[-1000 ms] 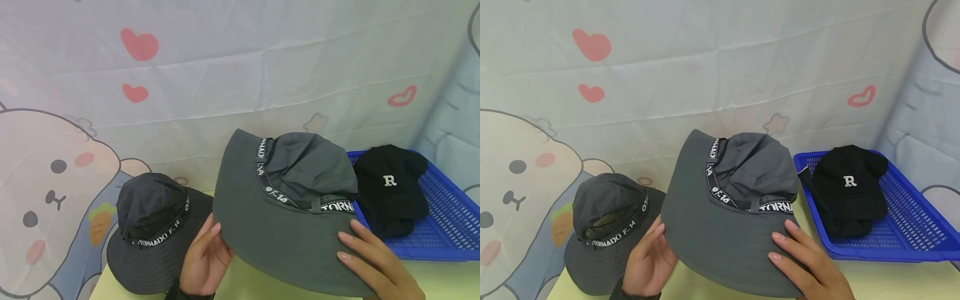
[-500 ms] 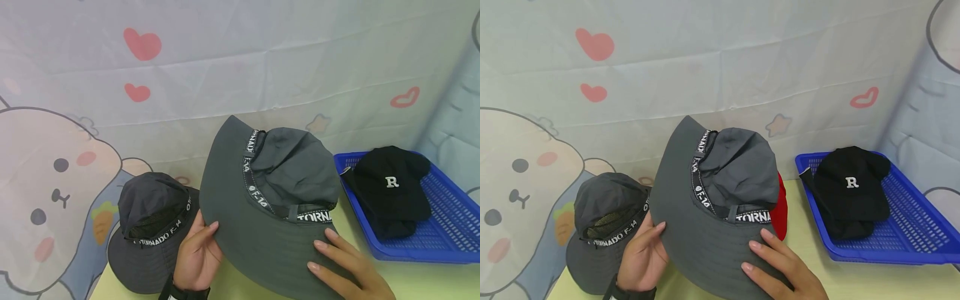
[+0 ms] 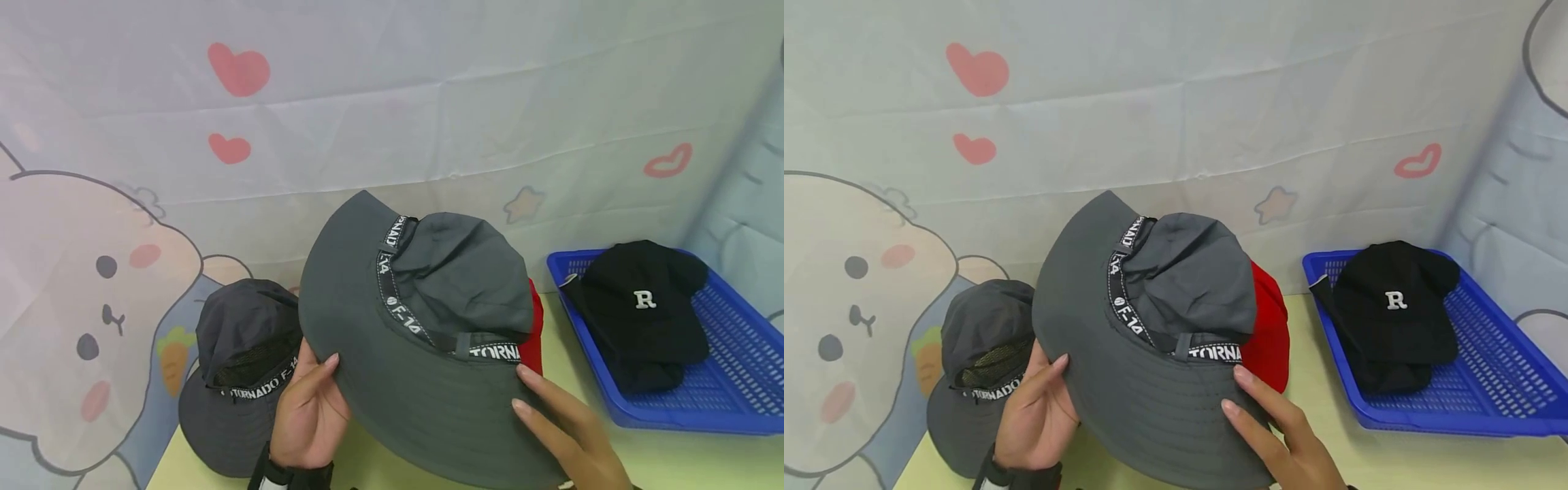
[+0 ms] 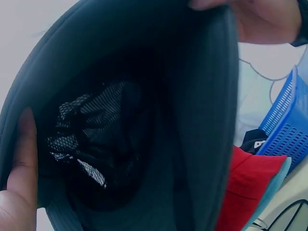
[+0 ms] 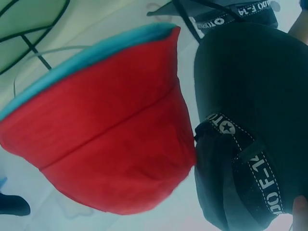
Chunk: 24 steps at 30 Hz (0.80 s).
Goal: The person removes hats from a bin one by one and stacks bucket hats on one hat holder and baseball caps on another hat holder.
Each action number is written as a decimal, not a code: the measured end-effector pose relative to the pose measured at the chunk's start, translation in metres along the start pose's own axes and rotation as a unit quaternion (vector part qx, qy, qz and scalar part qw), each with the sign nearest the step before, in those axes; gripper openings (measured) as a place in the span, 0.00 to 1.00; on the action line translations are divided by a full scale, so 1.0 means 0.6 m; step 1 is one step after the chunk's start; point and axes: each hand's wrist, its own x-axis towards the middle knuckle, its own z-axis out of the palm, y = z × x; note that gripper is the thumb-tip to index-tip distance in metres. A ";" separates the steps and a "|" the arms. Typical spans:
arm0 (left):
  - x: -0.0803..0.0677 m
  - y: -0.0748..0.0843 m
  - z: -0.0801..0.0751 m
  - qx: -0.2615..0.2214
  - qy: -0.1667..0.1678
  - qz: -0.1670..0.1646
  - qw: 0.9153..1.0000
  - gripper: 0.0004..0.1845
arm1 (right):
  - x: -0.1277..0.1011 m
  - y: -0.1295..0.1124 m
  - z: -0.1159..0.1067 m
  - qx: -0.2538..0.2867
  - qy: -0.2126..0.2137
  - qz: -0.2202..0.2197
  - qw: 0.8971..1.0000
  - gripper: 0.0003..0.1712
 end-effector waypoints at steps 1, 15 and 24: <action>0.000 0.002 0.000 -0.004 -0.006 0.003 1.000 0.36 | -0.001 -0.001 0.001 0.000 -0.002 0.007 1.000 0.37; -0.005 0.018 0.005 0.003 0.003 -0.005 1.000 0.36 | -0.015 0.037 0.005 0.164 0.043 0.047 0.984 0.36; -0.005 0.029 0.010 -0.027 -0.032 0.005 0.999 0.35 | -0.022 0.014 0.001 0.235 -0.025 0.570 0.787 0.31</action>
